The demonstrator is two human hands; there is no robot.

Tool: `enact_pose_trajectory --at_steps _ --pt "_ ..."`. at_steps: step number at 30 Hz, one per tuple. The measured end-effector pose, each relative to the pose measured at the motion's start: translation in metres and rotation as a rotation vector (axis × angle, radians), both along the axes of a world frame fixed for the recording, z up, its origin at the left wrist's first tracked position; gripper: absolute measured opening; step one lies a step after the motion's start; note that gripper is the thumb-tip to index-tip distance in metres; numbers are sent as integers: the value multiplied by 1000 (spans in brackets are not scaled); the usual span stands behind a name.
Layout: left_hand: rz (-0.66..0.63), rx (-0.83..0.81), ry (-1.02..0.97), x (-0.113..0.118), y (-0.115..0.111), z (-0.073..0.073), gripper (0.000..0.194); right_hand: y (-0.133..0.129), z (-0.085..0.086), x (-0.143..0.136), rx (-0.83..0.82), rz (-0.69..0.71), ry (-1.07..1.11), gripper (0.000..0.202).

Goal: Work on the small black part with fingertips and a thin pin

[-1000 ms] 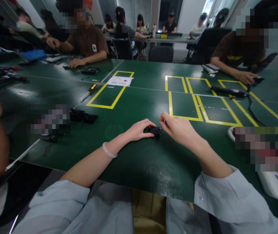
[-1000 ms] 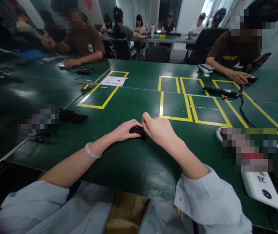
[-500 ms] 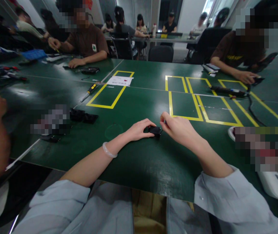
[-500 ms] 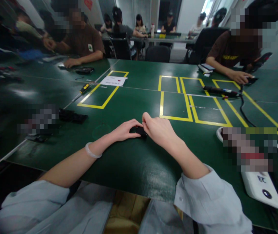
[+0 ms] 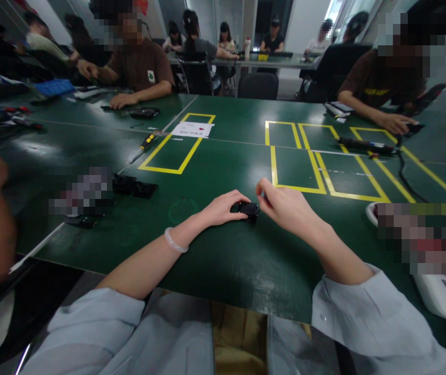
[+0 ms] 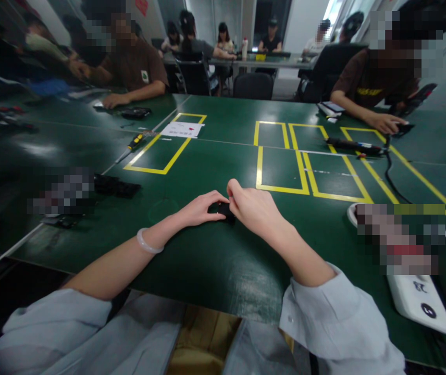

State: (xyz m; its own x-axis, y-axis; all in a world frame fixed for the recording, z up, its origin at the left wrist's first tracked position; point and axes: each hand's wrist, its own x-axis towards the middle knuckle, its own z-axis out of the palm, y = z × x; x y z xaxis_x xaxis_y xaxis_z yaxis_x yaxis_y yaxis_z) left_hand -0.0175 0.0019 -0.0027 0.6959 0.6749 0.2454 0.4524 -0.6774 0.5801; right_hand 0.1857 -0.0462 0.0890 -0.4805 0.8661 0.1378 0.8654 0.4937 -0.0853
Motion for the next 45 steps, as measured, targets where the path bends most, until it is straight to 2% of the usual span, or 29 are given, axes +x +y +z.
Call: enact_pose_trajectory --at_steps 45 --pt "24 1 3 0 2 -5 36 1 -2 1 18 -4 15 24"
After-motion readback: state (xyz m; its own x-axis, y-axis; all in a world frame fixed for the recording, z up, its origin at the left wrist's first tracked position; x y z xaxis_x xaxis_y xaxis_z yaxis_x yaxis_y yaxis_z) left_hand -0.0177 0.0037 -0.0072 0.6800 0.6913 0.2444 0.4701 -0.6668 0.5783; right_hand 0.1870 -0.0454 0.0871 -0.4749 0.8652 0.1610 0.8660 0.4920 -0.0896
